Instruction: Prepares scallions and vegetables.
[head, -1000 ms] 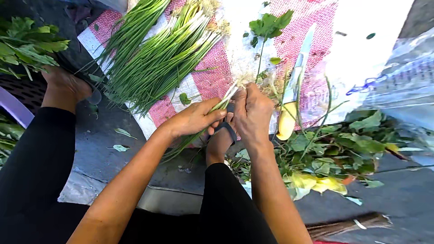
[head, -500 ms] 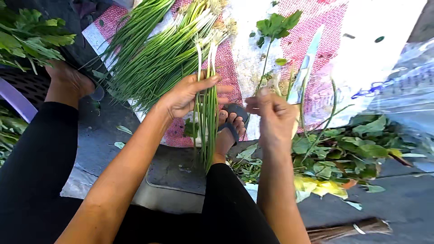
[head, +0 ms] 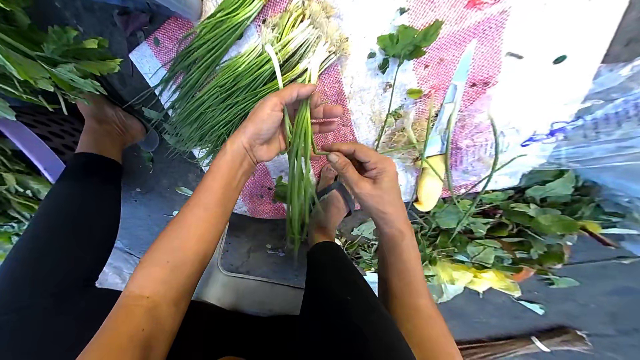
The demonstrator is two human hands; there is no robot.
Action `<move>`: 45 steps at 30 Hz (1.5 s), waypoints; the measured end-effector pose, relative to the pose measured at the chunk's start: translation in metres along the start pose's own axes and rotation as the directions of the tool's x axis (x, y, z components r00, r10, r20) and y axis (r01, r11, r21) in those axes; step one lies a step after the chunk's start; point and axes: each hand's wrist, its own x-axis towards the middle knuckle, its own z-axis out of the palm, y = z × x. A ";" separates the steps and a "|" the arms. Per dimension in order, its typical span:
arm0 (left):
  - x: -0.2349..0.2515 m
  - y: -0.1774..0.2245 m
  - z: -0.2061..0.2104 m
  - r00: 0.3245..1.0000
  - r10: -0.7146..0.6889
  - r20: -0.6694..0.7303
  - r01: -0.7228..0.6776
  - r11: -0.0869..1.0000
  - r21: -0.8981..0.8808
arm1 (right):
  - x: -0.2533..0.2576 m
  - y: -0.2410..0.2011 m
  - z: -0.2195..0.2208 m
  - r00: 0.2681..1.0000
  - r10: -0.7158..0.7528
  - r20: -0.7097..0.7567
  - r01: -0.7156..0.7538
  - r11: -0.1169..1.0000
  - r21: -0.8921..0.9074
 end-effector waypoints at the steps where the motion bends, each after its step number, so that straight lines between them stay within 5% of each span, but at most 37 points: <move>1: 0.000 -0.001 -0.002 1.000 -0.013 -0.002 0.013 1.000 -0.014 | 0.000 -0.002 -0.003 0.999 -0.020 -0.029 0.019 0.999 -0.048; 4: 0.001 -0.005 -0.005 1.000 -0.010 -0.002 0.010 1.000 0.025 | 0.001 -0.005 -0.011 0.992 -0.089 -0.089 0.074 0.984 -0.164; 11: 0.001 -0.018 -0.002 0.997 -0.018 -0.080 0.045 0.933 0.357 | 0.001 -0.008 -0.018 0.996 0.010 -0.092 -0.027 0.983 -0.182; 17: -0.018 -0.021 -0.021 0.932 -0.167 0.321 -0.008 0.877 0.480 | -0.018 0.012 -0.109 0.994 -0.087 -0.059 0.075 0.981 -0.181; 20: -0.028 -0.020 -0.029 0.890 -0.236 0.390 -0.006 0.850 0.527 | -0.042 0.020 -0.166 0.990 -0.042 -0.136 0.008 0.969 -0.247; 24: -0.031 -0.026 -0.032 0.903 -0.205 0.379 0.012 0.892 0.452 | -0.055 0.029 -0.194 0.919 0.123 -0.373 -0.340 0.724 -0.600; 27: -0.031 -0.027 -0.020 0.923 -0.174 0.343 0.007 0.899 0.439 | -0.042 0.021 -0.182 0.917 0.026 -0.399 -0.335 0.595 -0.731; 29: -0.029 -0.028 -0.009 0.940 -0.162 0.300 -0.006 0.871 0.491 | -0.029 0.005 -0.143 0.892 -0.069 -0.447 -0.246 0.756 -0.607; 31: -0.024 -0.033 0.008 0.973 -0.125 0.195 -0.008 0.823 0.567 | -0.013 -0.011 -0.092 0.917 0.028 -0.398 -0.106 0.979 -0.175; 33: -0.020 -0.040 0.025 0.996 -0.059 0.069 -0.005 0.722 0.692 | 0.000 -0.020 -0.042 0.963 0.134 -0.236 -0.090 0.978 0.189; 36: -0.013 -0.050 0.038 0.999 0.039 -0.038 0.006 0.617 0.787 | 0.014 -0.021 0.001 0.977 0.060 -0.204 -0.007 0.968 0.249; 39: -0.014 -0.059 0.033 0.982 0.188 -0.008 -0.121 0.665 0.737 | 0.022 -0.019 0.002 0.972 0.043 -0.229 0.049 0.923 0.381; 42: -0.022 -0.060 0.030 0.960 0.280 0.010 -0.183 0.597 0.781 | 0.030 -0.022 0.002 0.973 0.070 -0.222 0.028 0.912 0.409; 45: -0.033 -0.055 0.024 0.930 0.327 -0.169 -0.028 0.522 0.852 | 0.050 -0.023 0.009 0.977 0.160 -0.142 -0.086 0.903 0.422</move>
